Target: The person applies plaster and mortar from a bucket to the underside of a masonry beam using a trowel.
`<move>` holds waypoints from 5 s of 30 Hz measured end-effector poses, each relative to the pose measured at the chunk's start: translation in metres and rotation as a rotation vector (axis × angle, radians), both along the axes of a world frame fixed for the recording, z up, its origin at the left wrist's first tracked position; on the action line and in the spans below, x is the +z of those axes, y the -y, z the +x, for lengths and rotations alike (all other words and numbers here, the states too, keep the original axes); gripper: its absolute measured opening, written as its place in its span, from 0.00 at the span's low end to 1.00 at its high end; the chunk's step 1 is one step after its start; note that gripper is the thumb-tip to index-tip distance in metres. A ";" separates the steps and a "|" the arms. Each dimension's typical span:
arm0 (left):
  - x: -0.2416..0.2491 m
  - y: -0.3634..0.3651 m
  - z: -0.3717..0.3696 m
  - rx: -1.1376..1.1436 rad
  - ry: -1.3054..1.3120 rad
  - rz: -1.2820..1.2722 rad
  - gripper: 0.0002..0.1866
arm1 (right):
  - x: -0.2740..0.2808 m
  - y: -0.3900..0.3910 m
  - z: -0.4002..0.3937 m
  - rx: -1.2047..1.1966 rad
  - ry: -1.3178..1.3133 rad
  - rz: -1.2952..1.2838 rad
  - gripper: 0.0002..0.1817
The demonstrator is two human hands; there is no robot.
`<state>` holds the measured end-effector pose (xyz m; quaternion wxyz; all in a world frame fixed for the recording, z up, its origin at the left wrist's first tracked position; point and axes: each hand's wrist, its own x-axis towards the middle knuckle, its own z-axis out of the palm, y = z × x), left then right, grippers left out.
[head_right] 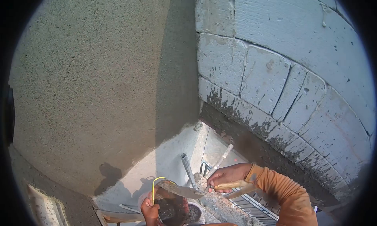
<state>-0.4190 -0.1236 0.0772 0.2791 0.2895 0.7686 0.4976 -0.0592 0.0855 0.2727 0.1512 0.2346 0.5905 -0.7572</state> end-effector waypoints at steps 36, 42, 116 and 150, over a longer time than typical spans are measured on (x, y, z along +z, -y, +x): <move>-0.041 0.017 0.034 -0.069 -0.116 -0.064 0.13 | -0.188 -0.098 0.002 -1.172 0.073 1.065 0.17; -0.045 0.012 0.051 -0.093 -0.085 -0.122 0.12 | -0.180 -0.029 0.068 -1.233 0.043 0.976 0.16; 0.073 0.047 0.422 -1.155 0.606 0.024 0.33 | -0.199 0.367 0.266 -0.727 0.848 1.197 0.11; 0.009 -0.079 0.349 -1.201 0.598 -0.067 0.20 | -0.173 0.499 0.221 -2.376 -0.911 -0.233 0.16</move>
